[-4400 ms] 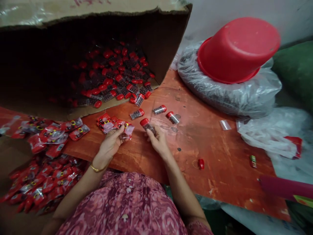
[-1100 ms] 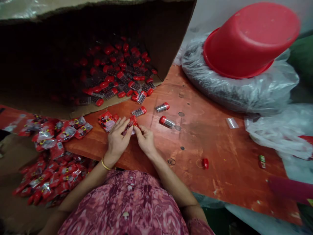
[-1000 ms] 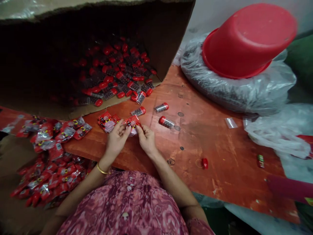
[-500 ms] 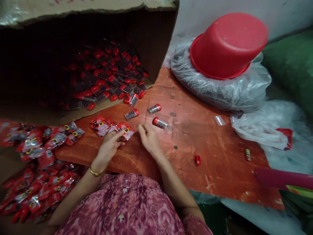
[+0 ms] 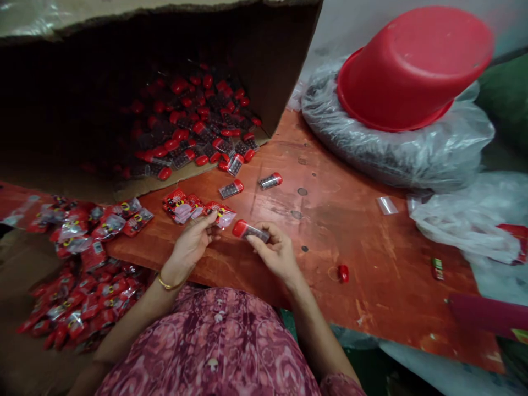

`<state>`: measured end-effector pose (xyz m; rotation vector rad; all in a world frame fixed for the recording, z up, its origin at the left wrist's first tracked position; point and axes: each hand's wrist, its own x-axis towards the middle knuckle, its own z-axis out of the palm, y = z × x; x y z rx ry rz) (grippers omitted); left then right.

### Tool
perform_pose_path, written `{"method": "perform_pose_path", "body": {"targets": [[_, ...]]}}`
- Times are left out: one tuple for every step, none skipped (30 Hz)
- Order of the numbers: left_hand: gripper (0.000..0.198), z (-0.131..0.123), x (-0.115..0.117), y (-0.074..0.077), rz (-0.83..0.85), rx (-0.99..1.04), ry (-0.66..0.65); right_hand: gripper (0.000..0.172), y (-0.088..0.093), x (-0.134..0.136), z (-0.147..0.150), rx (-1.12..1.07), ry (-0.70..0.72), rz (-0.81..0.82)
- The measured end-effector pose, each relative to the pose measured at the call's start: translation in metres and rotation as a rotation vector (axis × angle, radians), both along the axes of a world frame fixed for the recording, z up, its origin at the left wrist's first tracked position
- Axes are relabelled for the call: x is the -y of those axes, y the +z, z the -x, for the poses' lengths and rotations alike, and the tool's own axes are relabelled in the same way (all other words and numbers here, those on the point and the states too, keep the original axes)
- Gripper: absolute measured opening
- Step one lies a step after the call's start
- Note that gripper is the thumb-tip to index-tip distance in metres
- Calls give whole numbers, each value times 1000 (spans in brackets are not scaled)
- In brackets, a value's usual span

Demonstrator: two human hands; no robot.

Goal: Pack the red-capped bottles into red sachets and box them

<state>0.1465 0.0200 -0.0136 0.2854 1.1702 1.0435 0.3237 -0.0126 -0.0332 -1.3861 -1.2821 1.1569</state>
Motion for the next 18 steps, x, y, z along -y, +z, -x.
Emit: {"method": "perform_pose_path", "body": {"targets": [[42, 0, 0, 1, -6, -5, -7, 29, 6, 3, 5, -37, 10, 15], [41, -1, 1, 2, -13, -12, -17, 29, 12, 4, 8, -60, 11, 24], [39, -1, 1, 3, -22, -23, -30, 30, 16, 5, 9, -75, 8, 34], [38, -2, 2, 4, -33, -34, -44, 31, 18, 4, 10, -85, 3, 46], [36, -3, 2, 5, -45, -42, -57, 31, 20, 2, 10, -91, 2, 63], [35, -4, 3, 6, -57, -46, -70, 32, 21, 0, 9, -96, 7, 85], [35, -5, 3, 7, -70, -46, -82, 33, 20, -2, 9, -101, 16, 112], [34, -6, 3, 8, -82, -42, -93, 34, 19, -3, 8, -105, 29, 140], [34, -6, 4, 9, -91, -38, -102, 35, 18, -4, 8, -111, 44, 166], [34, -7, 4, 9, -99, -38, -107, 35, 17, -5, 8, -116, 58, 187], [34, -8, 4, 8, -108, -43, -111, 36, 15, -5, 9, -121, 66, 200], [34, -8, 5, 8, -119, -51, -114, 35, 14, -5, 10, -120, 63, 200], [35, -9, 5, 7, -130, -59, -117, 35, 13, -4, 11, -114, 51, 186], [35, -9, 5, 6, -141, -65, -123, 34, 13, -4, 12, -100, 33, 160], [36, -9, 6, 5, -150, -69, -129, 32, 13, -3, 13, -83, 15, 125], [37, -10, 6, 4, -160, -72, -134, 30, 13, -3, 14, -66, 2, 87], [37, -10, 6, 2, -173, -73, -136, 29, 13, -2, 15, -51, -4, 50], [37, -10, 7, 0, -189, -78, -133, 27, 13, -2, 16, -40, -3, 19]]}}
